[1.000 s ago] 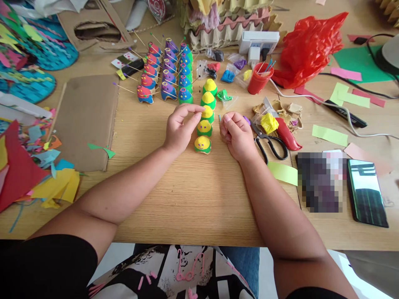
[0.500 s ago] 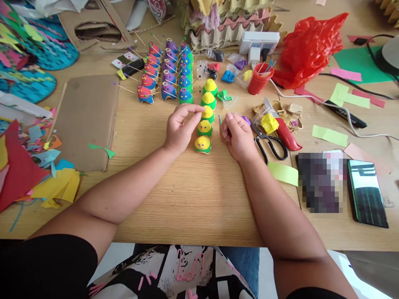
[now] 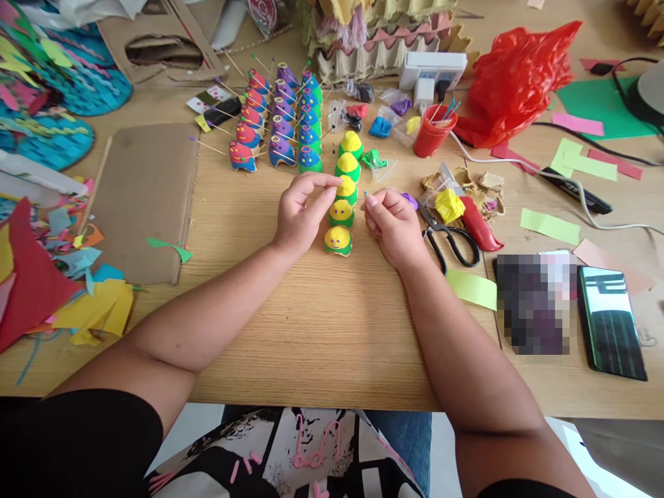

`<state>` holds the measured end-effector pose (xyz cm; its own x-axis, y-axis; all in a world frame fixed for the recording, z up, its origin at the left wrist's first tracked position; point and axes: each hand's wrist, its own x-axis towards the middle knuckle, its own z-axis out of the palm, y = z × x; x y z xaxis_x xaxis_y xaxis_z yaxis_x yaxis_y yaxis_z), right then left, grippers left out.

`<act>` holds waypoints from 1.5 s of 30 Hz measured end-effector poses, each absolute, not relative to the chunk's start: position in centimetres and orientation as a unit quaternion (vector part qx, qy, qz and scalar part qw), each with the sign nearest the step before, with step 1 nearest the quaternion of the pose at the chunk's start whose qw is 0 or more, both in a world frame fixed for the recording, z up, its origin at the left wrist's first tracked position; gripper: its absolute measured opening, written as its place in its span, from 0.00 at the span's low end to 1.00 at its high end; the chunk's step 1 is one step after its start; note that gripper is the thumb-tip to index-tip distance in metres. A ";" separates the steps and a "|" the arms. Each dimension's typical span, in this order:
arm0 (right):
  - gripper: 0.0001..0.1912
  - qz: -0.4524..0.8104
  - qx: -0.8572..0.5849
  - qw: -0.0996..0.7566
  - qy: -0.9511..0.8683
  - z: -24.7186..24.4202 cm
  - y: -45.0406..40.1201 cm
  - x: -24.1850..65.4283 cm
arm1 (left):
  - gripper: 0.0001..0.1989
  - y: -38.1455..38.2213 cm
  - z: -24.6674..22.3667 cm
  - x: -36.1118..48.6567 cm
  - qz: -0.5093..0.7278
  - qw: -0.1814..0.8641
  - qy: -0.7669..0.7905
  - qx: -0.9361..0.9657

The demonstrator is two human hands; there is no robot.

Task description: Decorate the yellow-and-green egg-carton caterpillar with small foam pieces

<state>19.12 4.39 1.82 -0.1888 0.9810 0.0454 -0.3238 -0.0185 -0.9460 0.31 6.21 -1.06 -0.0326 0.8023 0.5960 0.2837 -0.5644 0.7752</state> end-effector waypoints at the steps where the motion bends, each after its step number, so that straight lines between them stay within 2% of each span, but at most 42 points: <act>1: 0.29 0.616 -0.358 0.526 -0.464 1.9 4.4 19.1 | 0.11 6.2 -1.0 0.3 0.589 0.219 0.410 0.661; 17: 0.31 0.593 -0.385 0.527 -0.471 1.9 4.3 19.0 | 0.10 6.2 -1.0 0.1 0.582 0.219 0.406 0.670; 22: 0.28 0.609 -0.371 0.529 -0.460 1.8 4.3 19.0 | 0.12 6.3 -1.1 0.1 0.578 0.217 0.403 0.675; 31: 0.32 0.584 -0.383 0.515 -0.497 1.9 4.3 19.0 | 0.16 6.3 -1.0 0.0 0.573 0.217 0.404 0.679; 39: 0.31 0.551 -0.402 0.507 -0.527 0.9 4.4 19.2 | 0.20 6.0 -0.5 0.1 0.548 0.190 0.413 0.702; 45: 0.32 0.550 -0.404 0.500 -0.534 1.0 4.2 19.1 | 0.18 5.4 0.1 0.2 0.519 0.170 0.385 0.744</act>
